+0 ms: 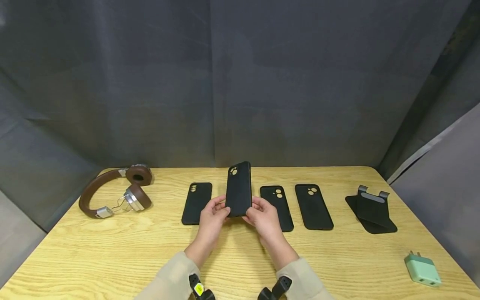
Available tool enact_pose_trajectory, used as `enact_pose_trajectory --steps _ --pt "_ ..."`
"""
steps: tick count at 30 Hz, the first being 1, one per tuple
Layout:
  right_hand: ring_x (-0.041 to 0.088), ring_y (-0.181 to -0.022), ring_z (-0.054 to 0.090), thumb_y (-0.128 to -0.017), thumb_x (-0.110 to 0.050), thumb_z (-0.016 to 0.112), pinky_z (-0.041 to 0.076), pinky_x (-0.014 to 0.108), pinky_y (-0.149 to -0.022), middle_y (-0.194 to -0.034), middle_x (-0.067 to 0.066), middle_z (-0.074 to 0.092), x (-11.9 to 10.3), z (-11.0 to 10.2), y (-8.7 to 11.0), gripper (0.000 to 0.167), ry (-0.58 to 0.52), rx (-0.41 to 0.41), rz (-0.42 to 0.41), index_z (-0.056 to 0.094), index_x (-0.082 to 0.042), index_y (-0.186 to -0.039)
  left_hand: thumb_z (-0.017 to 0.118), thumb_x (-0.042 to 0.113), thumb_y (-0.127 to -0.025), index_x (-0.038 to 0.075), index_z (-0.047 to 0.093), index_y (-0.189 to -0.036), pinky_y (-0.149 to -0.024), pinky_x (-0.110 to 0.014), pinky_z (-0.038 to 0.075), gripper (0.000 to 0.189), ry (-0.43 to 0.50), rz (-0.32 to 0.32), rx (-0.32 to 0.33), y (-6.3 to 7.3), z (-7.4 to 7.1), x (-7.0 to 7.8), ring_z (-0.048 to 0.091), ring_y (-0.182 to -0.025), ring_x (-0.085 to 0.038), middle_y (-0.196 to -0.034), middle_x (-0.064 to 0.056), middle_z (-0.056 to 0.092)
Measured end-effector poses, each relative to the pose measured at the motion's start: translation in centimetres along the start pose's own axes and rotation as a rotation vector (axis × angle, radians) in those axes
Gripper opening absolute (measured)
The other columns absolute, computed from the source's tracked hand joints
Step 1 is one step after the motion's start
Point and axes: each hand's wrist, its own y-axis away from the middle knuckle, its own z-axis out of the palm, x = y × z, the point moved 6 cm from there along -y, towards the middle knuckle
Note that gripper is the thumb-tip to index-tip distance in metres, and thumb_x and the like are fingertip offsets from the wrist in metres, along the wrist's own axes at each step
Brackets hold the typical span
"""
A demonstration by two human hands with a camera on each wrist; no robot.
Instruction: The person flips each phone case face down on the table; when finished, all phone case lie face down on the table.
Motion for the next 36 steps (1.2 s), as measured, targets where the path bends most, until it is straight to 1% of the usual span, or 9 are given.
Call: enact_pose_trajectory --steps 5,12,18,21,24,28,31,33,36 --pt "0.013 -0.074 0.054 -0.078 0.008 0.048 0.054 0.029 -0.072 -0.091 0.011 0.05 0.7 -0.3 -0.1 0.052 0.023 -0.018 0.009 0.045 0.006 -0.131 0.053 0.001 -0.089 0.001 0.048 -0.13 -0.079 -0.03 0.047 0.042 -0.002 0.003 0.001 0.4 -0.2 -0.3 0.051 -0.092 -0.015 -0.113 -0.015 0.049" --pt "0.013 -0.068 0.054 -0.079 0.01 0.05 0.055 0.03 -0.07 -0.088 0.011 0.048 2.1 -0.2 -0.4 0.057 0.08 -0.051 0.039 0.042 0.002 -0.135 0.055 -0.003 -0.087 0.0 0.048 -0.131 -0.081 -0.024 0.045 0.045 -0.061 0.014 0.052 0.8 -0.7 -0.8 0.049 -0.105 -0.025 -0.118 -0.018 0.046" --pt "0.013 -0.067 0.055 -0.077 0.007 0.059 0.053 0.029 -0.063 -0.088 0.014 0.054 2.7 0.0 -0.4 0.06 0.251 -0.065 0.031 0.043 0.003 -0.135 0.059 -0.008 -0.083 -0.004 0.045 -0.132 -0.073 -0.019 0.047 0.051 -0.138 0.049 0.03 0.9 -0.7 -1.0 0.052 -0.092 -0.019 -0.113 -0.018 0.046" --pt "0.015 -0.066 0.054 -0.074 0.004 0.066 0.05 0.027 -0.058 -0.086 0.014 0.057 2.7 -0.1 -0.4 0.063 0.357 -0.067 0.005 0.044 0.004 -0.133 0.063 -0.008 -0.081 -0.005 0.044 -0.133 -0.074 -0.018 0.047 0.055 -0.165 0.06 0.01 1.1 -0.7 -1.0 0.051 -0.091 -0.019 -0.112 -0.018 0.046" --pt "0.017 -0.07 0.053 -0.072 0.0 0.072 0.046 0.027 -0.06 -0.082 0.011 0.057 2.7 -0.1 -0.4 0.065 0.473 -0.083 -0.014 0.046 0.005 -0.132 0.066 -0.006 -0.079 -0.007 0.044 -0.132 -0.075 -0.02 0.047 0.057 -0.197 0.062 -0.007 1.2 -0.9 -1.1 0.051 -0.092 -0.022 -0.112 -0.019 0.047" --pt "0.017 -0.069 0.049 -0.072 -0.003 0.074 0.042 0.026 -0.061 -0.076 0.007 0.052 2.9 -0.1 -0.3 0.066 0.568 -0.115 -0.008 0.046 0.008 -0.131 0.069 -0.004 -0.078 -0.006 0.045 -0.132 -0.08 -0.029 0.047 0.059 -0.301 0.038 -0.034 1.3 -1.0 -1.6 0.048 -0.095 -0.024 -0.112 -0.018 0.048" --pt "0.015 -0.062 0.047 -0.074 -0.005 0.073 0.04 0.025 -0.055 -0.07 0.005 0.05 3.1 -0.1 -0.2 0.065 0.601 -0.135 -0.003 0.045 0.009 -0.131 0.071 0.001 -0.078 -0.006 0.045 -0.132 -0.082 -0.035 0.047 0.06 -0.416 0.03 -0.057 1.2 -1.0 -1.8 0.048 -0.097 -0.024 -0.112 -0.017 0.048" --pt "0.013 -0.056 0.049 -0.076 -0.007 0.072 0.039 0.024 -0.051 -0.065 0.004 0.05 3.1 0.0 -0.2 0.065 0.624 -0.149 -0.002 0.044 0.009 -0.132 0.072 0.003 -0.078 -0.006 0.046 -0.131 -0.078 -0.034 0.048 0.06 -0.488 0.043 -0.062 1.2 -1.0 -1.7 0.049 -0.094 -0.023 -0.109 -0.017 0.048" --pt "0.012 -0.048 0.049 -0.078 -0.012 0.07 0.036 0.024 -0.045 -0.058 0.002 0.05 3.1 0.0 -0.2 0.065 0.652 -0.173 0.009 0.042 0.009 -0.133 0.072 0.005 -0.078 -0.007 0.046 -0.131 -0.067 -0.028 0.046 0.06 -0.548 0.062 -0.064 1.1 -0.9 -1.4 0.05 -0.082 -0.02 -0.108 -0.018 0.05"
